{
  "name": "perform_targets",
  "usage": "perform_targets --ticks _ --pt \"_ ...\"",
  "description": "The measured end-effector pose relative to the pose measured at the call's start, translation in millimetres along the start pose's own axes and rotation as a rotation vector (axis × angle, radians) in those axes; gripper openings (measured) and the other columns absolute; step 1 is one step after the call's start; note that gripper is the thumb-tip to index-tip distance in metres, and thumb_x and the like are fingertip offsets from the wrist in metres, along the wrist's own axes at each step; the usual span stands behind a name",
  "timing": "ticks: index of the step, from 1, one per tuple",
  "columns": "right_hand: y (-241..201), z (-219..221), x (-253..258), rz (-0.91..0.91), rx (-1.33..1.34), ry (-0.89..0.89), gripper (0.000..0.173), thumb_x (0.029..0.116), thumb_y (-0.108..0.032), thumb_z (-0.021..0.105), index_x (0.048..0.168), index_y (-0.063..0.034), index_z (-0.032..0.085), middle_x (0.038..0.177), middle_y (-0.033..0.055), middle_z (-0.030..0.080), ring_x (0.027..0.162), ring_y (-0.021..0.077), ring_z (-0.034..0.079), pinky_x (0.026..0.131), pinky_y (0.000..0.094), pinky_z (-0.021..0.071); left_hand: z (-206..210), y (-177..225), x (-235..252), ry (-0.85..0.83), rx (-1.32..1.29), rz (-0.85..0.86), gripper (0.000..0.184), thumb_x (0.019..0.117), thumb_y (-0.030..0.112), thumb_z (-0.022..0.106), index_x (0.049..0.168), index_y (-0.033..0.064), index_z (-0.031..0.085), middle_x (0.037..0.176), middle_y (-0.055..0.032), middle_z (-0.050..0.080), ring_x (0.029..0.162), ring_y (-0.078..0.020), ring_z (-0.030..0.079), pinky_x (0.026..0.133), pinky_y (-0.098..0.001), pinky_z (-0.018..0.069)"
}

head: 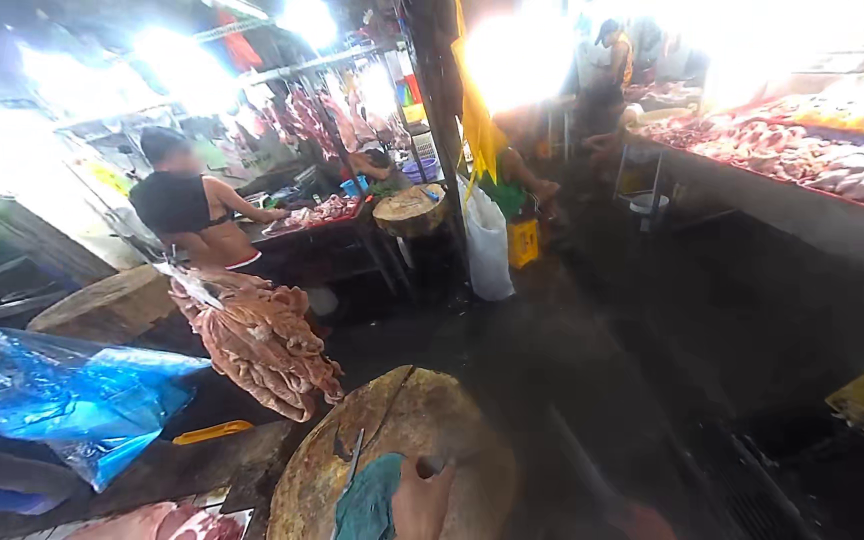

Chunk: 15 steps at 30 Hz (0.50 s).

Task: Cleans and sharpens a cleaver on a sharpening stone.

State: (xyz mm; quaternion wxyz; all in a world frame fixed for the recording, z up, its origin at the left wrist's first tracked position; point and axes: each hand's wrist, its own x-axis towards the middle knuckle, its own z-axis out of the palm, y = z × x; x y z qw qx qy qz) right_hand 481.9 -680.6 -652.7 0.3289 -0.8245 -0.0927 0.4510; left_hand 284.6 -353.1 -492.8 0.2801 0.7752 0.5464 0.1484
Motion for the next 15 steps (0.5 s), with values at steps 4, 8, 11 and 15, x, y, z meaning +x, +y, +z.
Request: perform_targets --ticks 4,8,11,15 --pt "-22 -3 5 -0.063 -0.003 0.043 0.049 0.0949 -0.05 0.068 0.118 -0.0065 0.068 0.092 0.016 0.07 0.076 0.0311 0.069 0.073 0.0553 0.0582 41 -58 -39 0.048 -0.134 -0.009 0.069 0.0807 0.043 0.085 0.131 0.0039 0.06 0.104 -0.0129 0.075 0.091 -0.0259 0.074 0.084 -0.0527 0.0609" --pt "-56 -10 -14 -0.145 -0.071 0.017 0.053 0.098 -0.036 0.067 0.14 -0.0059 0.054 0.107 0.0213 0.068 0.087 0.0345 0.069 0.081 0.0568 0.0577 61 -95 -71 -0.061 0.009 -0.073 0.072 0.0864 0.051 0.077 0.139 0.0051 0.058 0.119 -0.0174 0.072 0.108 -0.0329 0.071 0.095 -0.0563 0.0558" --pt "-69 -13 -18 -0.252 -0.122 -0.018 0.061 0.1019 -0.044 0.061 0.148 -0.0082 0.043 0.102 0.0168 0.068 0.077 0.027 0.07 0.072 0.0489 0.061 81 -116 -75 -0.062 0.109 -0.023 0.069 0.0845 0.053 0.076 0.132 0.0036 0.063 0.136 -0.0185 0.063 0.131 -0.0346 0.057 0.112 -0.0539 0.0434" --pt "-86 -13 -22 -0.258 -0.431 0.13 0.057 0.0989 -0.056 0.06 0.126 -0.0068 0.065 0.107 0.0195 0.07 0.101 0.0364 0.068 0.09 0.0613 0.053 101 -129 -76 -0.062 0.141 -0.024 0.071 0.0822 0.054 0.077 0.129 0.0018 0.064 0.145 -0.0179 0.058 0.146 -0.0355 0.043 0.119 -0.0546 0.0361"
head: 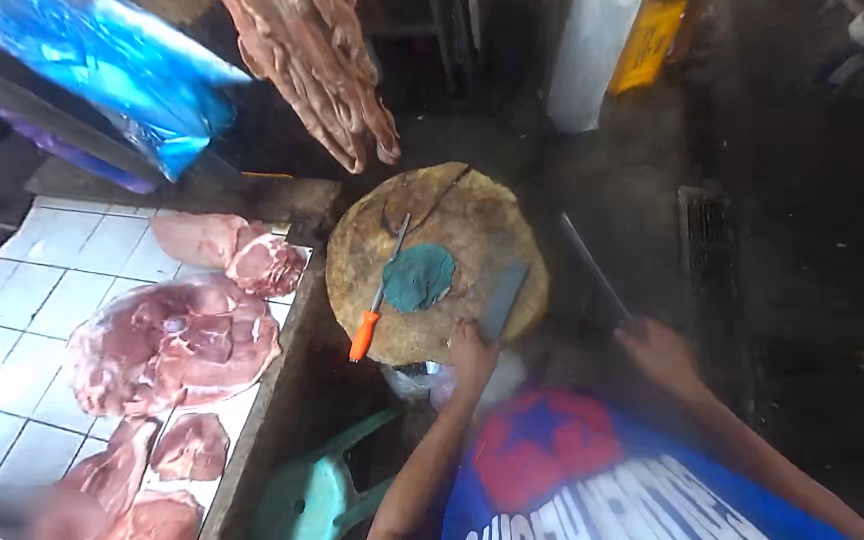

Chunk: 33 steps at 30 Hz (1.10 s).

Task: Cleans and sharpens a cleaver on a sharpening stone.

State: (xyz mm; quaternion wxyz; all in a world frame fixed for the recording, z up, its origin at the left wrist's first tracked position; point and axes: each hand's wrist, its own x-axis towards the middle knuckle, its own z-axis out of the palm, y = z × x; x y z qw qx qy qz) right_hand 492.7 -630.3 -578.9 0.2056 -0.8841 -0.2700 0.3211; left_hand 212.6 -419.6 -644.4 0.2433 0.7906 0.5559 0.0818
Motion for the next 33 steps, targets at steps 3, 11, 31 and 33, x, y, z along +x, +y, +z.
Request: perform_targets --ticks 3,11,31,33 --pt "4 13 -2 0.028 -0.128 0.029 0.054 0.0977 -0.056 0.06 0.124 -0.0083 0.066 0.105 0.0194 0.072 0.102 0.0391 0.069 0.089 0.0628 0.0525 -3 -3 -1 -0.036 0.009 0.02 0.072 0.0832 0.059 0.075 0.129 0.0042 0.065 0.147 -0.0135 0.057 0.149 -0.0331 0.039 0.121 -0.0538 0.0336" --pt "19 45 -2 0.07 -0.163 -0.125 0.05 0.0924 -0.047 0.068 0.122 -0.0071 0.066 0.108 0.0196 0.071 0.104 0.0381 0.069 0.09 0.0635 0.0524 0 -12 0 -0.014 -0.008 0.09 0.062 0.0861 0.053 0.074 0.123 0.0043 0.068 0.148 -0.014 0.055 0.149 -0.0332 0.039 0.121 -0.0533 0.0337" --pt "3 55 -62 0.135 -0.216 0.051 0.042 0.0947 -0.039 0.066 0.123 -0.0084 0.064 0.1 0.0193 0.072 0.096 0.0388 0.071 0.084 0.0629 0.0539 0 1 17 -0.129 -0.028 0.219 0.059 0.0856 0.051 0.078 0.114 0.0007 0.068 0.15 -0.0149 0.053 0.148 -0.0331 0.039 0.114 -0.0537 0.0407" --pt "10 41 -57 0.093 -0.352 -0.006 0.041 0.094 -0.037 0.063 0.126 -0.0114 0.063 0.102 0.0185 0.073 0.098 0.0396 0.071 0.083 0.0644 0.0542 -1 -3 15 -0.151 -0.046 0.212 0.064 0.0849 0.054 0.077 0.12 0.002 0.067 0.153 -0.0141 0.05 0.15 -0.033 0.035 0.116 -0.0535 0.0393"
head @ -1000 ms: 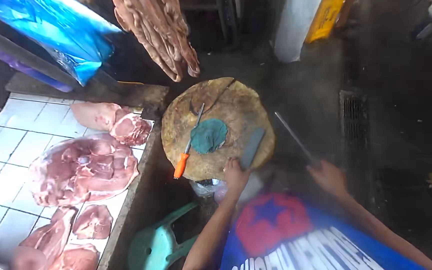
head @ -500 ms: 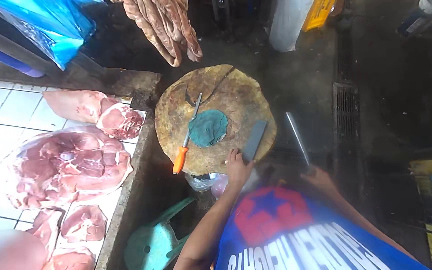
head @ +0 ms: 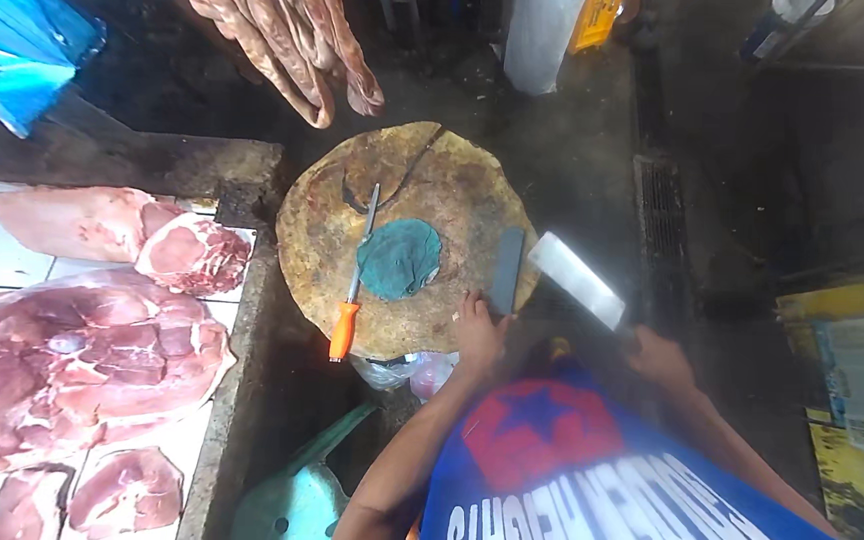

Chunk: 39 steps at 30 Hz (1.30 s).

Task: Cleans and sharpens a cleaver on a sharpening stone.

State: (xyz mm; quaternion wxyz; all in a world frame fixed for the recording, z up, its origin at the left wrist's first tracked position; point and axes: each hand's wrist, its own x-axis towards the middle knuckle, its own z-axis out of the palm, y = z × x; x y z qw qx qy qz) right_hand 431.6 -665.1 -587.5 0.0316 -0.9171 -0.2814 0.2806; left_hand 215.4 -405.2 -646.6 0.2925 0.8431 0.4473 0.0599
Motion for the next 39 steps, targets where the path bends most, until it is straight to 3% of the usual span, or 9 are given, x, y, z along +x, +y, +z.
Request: perform_targets --ticks 4,7,10,13,17,23,27,33,39 --pt "20 -25 29 -0.187 -0.205 -0.067 0.038 0.0927 -0.034 0.063 0.124 -0.0131 0.064 0.109 0.0171 0.074 0.101 0.0401 0.071 0.083 0.0654 0.0541 -4 -11 -17 0.09 -0.079 0.031 0.065 0.092 0.05 0.069 0.139 0.0069 0.058 0.155 -0.0119 0.048 0.151 -0.0301 0.035 0.121 -0.0512 0.0348" --pt "32 -44 56 -0.389 -0.317 -0.086 0.036 0.0938 -0.034 0.061 0.121 -0.0109 0.065 0.112 0.0166 0.073 0.097 0.0411 0.072 0.079 0.0644 0.0552 3 -4 -45 0.24 0.02 0.227 0.056 0.0956 0.048 0.06 0.134 0.0064 0.062 0.15 -0.0156 0.052 0.147 -0.0334 0.04 0.117 -0.0536 0.0386" --pt "42 -57 87 -0.582 -0.364 -0.099 0.034 0.0936 -0.031 0.062 0.12 -0.0092 0.066 0.11 0.018 0.073 0.093 0.0432 0.072 0.075 0.0654 0.0552 16 38 -57 0.244 0.116 0.352 0.059 0.0945 0.057 0.062 0.129 0.0102 0.067 0.146 -0.0164 0.057 0.143 -0.0353 0.046 0.115 -0.0553 0.0408" --pt "44 -66 116 -0.744 -0.377 -0.101 0.032 0.0926 -0.03 0.064 0.115 -0.0069 0.067 0.105 0.0201 0.073 0.087 0.0444 0.072 0.069 0.0656 0.0555 45 78 -49 0.201 0.209 0.31 0.068 0.0951 0.065 0.056 0.136 0.0121 0.063 0.151 -0.0142 0.054 0.147 -0.0338 0.042 0.119 -0.0557 0.0349" --pt "43 -76 150 -0.874 -0.423 -0.119 0.03 0.0925 -0.028 0.065 0.113 -0.0067 0.067 0.103 0.0198 0.073 0.085 0.0442 0.072 0.068 0.0638 0.0559 81 95 -39 0.232 0.291 0.187 0.069 0.0989 0.064 0.05 0.144 0.0125 0.058 0.155 -0.0122 0.049 0.149 -0.0304 0.039 0.122 -0.0527 0.0322" --pt "34 -83 172 -0.893 -0.487 -0.203 0.028 0.096 -0.027 0.063 0.116 -0.0078 0.066 0.107 0.0182 0.073 0.09 0.042 0.072 0.074 0.0634 0.0562 85 108 -35 0.207 0.329 0.075 0.072 0.0993 0.065 0.048 0.15 0.0126 0.051 0.158 -0.0111 0.045 0.152 -0.0289 0.035 0.123 -0.0519 0.0299" --pt "27 -83 167 -0.844 -0.535 -0.242 0.028 0.0956 -0.026 0.063 0.117 -0.009 0.064 0.107 0.017 0.072 0.096 0.0402 0.072 0.079 0.062 0.0559 83 110 -34 0.163 0.337 0.032 0.077 0.0984 0.069 0.044 0.152 0.0135 0.049 0.164 -0.0136 0.036 0.156 -0.0311 0.025 0.127 -0.0528 0.0215" --pt "9 -77 140 -0.761 -0.548 -0.298 0.031 0.0949 -0.03 0.062 0.116 -0.0085 0.063 0.102 0.0195 0.072 0.099 0.0416 0.071 0.083 0.0625 0.0545 70 93 -46 0.114 0.328 0.053 0.077 0.1022 0.067 0.035 0.155 0.012 0.045 0.165 -0.0127 0.035 0.157 -0.0303 0.024 0.128 -0.0525 0.0198" --pt "19 -72 133 -0.684 -0.501 -0.27 0.035 0.0924 -0.035 0.063 0.118 -0.0108 0.063 0.1 0.0199 0.072 0.097 0.0436 0.07 0.08 0.0661 0.054 68 88 -40 0.135 0.325 0.102 0.09 0.097 0.075 0.037 0.152 0.005 0.046 0.161 -0.0152 0.042 0.154 -0.0297 0.03 0.127 -0.0524 0.0217"
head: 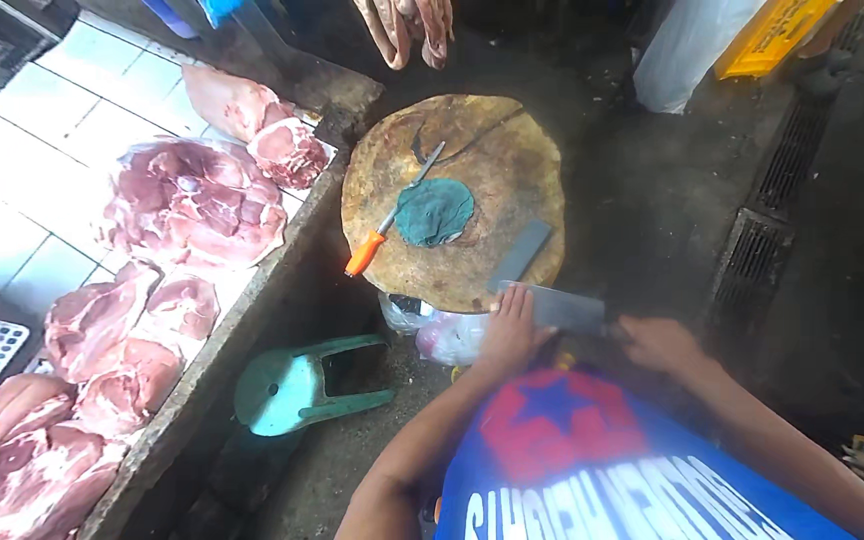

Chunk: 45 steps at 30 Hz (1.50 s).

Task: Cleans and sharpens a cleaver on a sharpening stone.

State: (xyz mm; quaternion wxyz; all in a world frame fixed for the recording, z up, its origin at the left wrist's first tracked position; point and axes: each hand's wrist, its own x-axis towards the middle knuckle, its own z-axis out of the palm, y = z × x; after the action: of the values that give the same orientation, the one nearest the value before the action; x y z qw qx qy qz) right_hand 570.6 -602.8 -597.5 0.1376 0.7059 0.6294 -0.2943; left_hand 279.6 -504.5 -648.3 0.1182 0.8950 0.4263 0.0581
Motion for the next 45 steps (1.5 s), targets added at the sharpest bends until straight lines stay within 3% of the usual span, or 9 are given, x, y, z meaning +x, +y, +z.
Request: perform_targets --ticks 9,16,23,30,32,35,39,42,45 --pt "-40 1 18 -0.047 0.028 -0.069 0.033 0.0912 -0.034 0.063 0.117 -0.0129 0.063 0.101 0.0189 0.072 0.099 0.0419 0.07 0.082 0.0658 0.0536 -7 -34 -23 0.028 0.043 -0.036 0.085 0.098 0.074 0.038 0.149 0.0069 0.05 0.158 -0.0125 0.047 0.152 -0.0285 0.036 0.126 -0.0524 0.0258" --pt "5 -7 1 0.076 -0.016 0.016 0.032 0.0924 -0.031 0.062 0.118 -0.0114 0.063 0.1 0.0199 0.072 0.097 0.0431 0.071 0.079 0.0652 0.0544 6 8 25 -0.001 -0.017 0.018 0.089 0.0962 0.075 0.041 0.154 0.0068 0.044 0.164 -0.0133 0.037 0.157 -0.0291 0.024 0.129 -0.0498 0.0176" --pt "-40 -7 29 -0.086 0.019 -0.055 0.032 0.0914 -0.031 0.064 0.118 -0.0125 0.064 0.102 0.0181 0.072 0.099 0.0415 0.07 0.082 0.0658 0.0538 -7 -33 -22 0.006 0.07 -0.095 0.087 0.0984 0.073 0.038 0.152 0.0049 0.047 0.16 -0.0165 0.042 0.154 -0.0321 0.031 0.126 -0.0543 0.0234" --pt "20 -23 7 0.097 0.016 0.02 0.034 0.0922 -0.031 0.064 0.119 -0.0096 0.063 0.101 0.0215 0.072 0.097 0.0445 0.07 0.079 0.0671 0.0538 8 16 55 -0.035 0.007 0.027 0.088 0.0967 0.073 0.043 0.156 0.0081 0.042 0.165 -0.0126 0.036 0.156 -0.0288 0.025 0.128 -0.0504 0.0182" --pt "-1 -30 12 0.057 0.026 -0.025 0.036 0.0929 -0.029 0.063 0.123 -0.0082 0.062 0.104 0.0229 0.071 0.1 0.0454 0.07 0.081 0.0676 0.0536 1 -4 50 -0.06 0.017 0.04 0.085 0.0985 0.071 0.042 0.156 0.0087 0.041 0.165 -0.0115 0.035 0.156 -0.0269 0.025 0.129 -0.05 0.0192" --pt "-77 -30 39 -0.047 0.117 -0.071 0.038 0.0924 -0.028 0.065 0.126 -0.009 0.063 0.107 0.0229 0.072 0.102 0.0455 0.069 0.084 0.0696 0.0532 -15 -82 13 -0.065 0.036 0.016 0.08 0.1011 0.064 0.046 0.158 0.0084 0.038 0.166 -0.0131 0.034 0.156 -0.0294 0.027 0.127 -0.0542 0.0208" --pt "-150 -9 72 -0.175 0.184 -0.063 0.033 0.0911 -0.026 0.067 0.12 -0.011 0.063 0.1 0.0183 0.072 0.096 0.0417 0.071 0.079 0.0666 0.0554 -48 -161 -32 -0.06 0.108 -0.017 0.079 0.102 0.063 0.043 0.157 0.0068 0.039 0.164 -0.0143 0.036 0.155 -0.0309 0.027 0.127 -0.0544 0.0196" --pt "-123 -7 65 -0.17 0.19 -0.066 0.036 0.0914 -0.025 0.066 0.125 -0.0123 0.062 0.103 0.0192 0.072 0.098 0.0426 0.07 0.081 0.0685 0.0544 -48 -136 -20 -0.058 0.11 -0.021 0.08 0.1004 0.062 0.048 0.155 0.0038 0.041 0.164 -0.0169 0.036 0.156 -0.0332 0.026 0.127 -0.0554 0.0181" --pt "-49 -9 38 -0.029 0.144 -0.053 0.039 0.0903 -0.029 0.066 0.125 -0.0119 0.062 0.106 0.0209 0.072 0.101 0.0449 0.069 0.083 0.0705 0.0527 -24 -57 15 -0.085 0.041 -0.031 0.085 0.0979 0.064 0.052 0.155 0.0027 0.042 0.164 -0.0194 0.035 0.156 -0.0362 0.024 0.127 -0.0574 0.0153"
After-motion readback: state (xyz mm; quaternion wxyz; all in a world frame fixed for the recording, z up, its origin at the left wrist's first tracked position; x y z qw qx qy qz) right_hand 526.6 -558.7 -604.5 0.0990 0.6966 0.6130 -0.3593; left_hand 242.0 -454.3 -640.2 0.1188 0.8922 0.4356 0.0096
